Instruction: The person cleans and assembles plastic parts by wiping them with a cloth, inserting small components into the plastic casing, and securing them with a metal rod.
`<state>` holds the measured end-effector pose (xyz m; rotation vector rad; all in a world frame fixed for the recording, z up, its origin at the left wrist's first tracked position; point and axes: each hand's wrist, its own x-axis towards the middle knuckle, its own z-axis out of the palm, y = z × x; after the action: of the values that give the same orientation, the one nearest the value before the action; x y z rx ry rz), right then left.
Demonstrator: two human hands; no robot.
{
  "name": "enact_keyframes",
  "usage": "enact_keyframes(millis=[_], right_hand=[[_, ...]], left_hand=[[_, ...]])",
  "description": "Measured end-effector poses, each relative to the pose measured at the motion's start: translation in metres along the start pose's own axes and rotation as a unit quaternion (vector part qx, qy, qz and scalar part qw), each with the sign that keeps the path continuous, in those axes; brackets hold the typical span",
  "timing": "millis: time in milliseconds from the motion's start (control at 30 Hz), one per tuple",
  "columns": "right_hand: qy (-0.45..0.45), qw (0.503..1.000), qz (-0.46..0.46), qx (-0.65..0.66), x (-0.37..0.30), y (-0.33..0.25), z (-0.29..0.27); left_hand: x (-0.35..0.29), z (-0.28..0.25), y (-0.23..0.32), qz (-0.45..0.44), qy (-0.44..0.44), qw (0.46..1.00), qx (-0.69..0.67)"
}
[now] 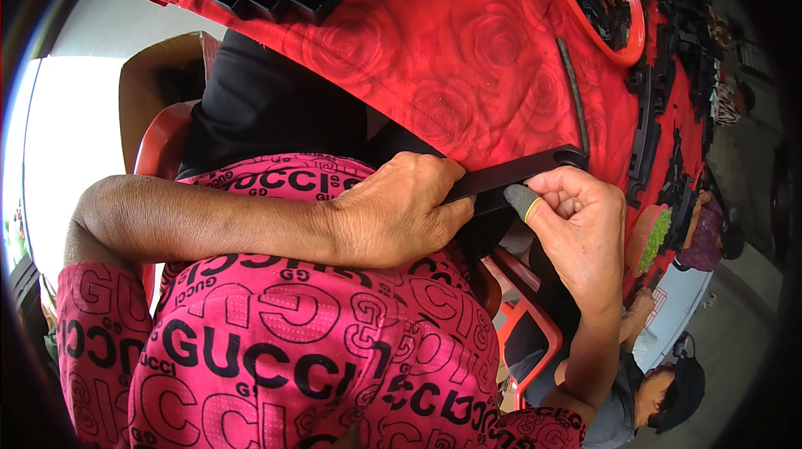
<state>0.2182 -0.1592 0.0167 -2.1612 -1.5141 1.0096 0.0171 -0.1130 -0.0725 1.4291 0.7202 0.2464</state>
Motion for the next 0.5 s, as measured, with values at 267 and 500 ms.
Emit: enact_keyframes(millis=[267, 500], right_hand=[[0.040, 0.995, -0.053, -0.080, -0.007, 0.005, 0.008], [0.048, 0.996, -0.051, -0.057, -0.018, -0.014, -0.005]], left_hand=[[-0.002, 0.001, -0.003, -0.007, 0.000, 1.000, 0.001], [-0.010, -0.006, 0.017, 0.026, 0.008, 1.000, 0.007]])
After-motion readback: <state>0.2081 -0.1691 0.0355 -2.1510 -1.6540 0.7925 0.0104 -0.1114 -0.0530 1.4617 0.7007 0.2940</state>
